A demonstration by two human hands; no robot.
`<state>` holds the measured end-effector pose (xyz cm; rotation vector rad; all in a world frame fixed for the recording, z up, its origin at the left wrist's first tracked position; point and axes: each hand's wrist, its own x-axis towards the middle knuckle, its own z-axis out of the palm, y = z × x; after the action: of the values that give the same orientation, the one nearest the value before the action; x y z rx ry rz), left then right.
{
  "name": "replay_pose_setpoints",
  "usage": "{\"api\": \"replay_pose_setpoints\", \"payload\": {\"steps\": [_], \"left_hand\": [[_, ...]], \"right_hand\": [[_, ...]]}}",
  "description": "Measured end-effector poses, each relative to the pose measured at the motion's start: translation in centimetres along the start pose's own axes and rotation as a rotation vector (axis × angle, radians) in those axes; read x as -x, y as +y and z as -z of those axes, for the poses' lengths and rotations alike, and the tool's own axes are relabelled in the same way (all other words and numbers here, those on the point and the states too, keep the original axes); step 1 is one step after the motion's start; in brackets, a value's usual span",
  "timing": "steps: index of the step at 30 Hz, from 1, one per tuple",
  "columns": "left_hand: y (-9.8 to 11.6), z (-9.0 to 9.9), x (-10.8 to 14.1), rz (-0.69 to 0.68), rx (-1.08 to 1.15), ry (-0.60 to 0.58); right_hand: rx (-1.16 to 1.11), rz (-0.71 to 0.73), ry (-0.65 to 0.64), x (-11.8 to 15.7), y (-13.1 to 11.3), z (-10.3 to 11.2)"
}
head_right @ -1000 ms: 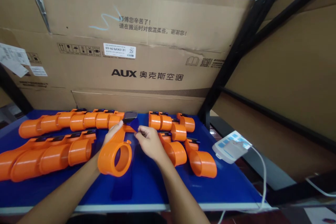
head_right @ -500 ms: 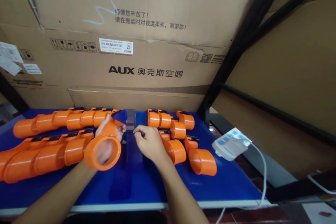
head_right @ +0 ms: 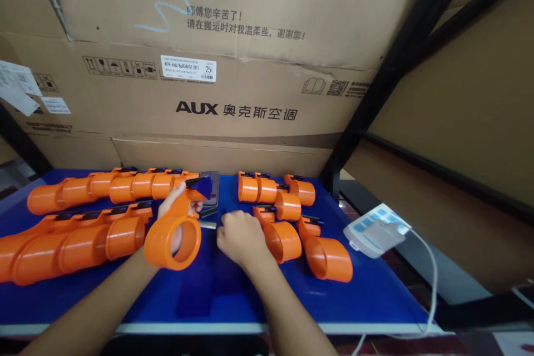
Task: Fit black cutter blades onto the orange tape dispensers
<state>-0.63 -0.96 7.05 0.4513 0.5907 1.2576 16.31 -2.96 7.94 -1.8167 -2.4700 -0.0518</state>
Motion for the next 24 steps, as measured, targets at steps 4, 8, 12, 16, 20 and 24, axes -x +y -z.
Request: {"api": "replay_pose_setpoints", "payload": {"steps": [4,8,12,16,20,24], "left_hand": [[-0.3,-0.4,0.5,-0.024,-0.005,-0.025],[-0.3,-0.3,0.3,-0.055,-0.038,-0.017],[-0.3,0.1,0.0,-0.088,-0.059,-0.006],[-0.4,0.3,-0.1,-0.108,-0.068,-0.001],[-0.3,0.5,-0.5,-0.104,-0.049,0.012],[-0.5,0.6,-0.8,-0.169,-0.032,0.048]], "right_hand": [[0.041,0.076,0.016,0.1,0.0,-0.2],[0.018,0.13,0.03,0.2,-0.2,-0.1],[0.025,0.157,0.002,0.4,-0.5,0.0],[0.019,0.161,-0.022,0.5,-0.4,0.4],[-0.104,0.263,0.015,0.4,-0.5,0.8],[-0.274,0.429,-0.026,0.4,-0.9,0.6]]}}
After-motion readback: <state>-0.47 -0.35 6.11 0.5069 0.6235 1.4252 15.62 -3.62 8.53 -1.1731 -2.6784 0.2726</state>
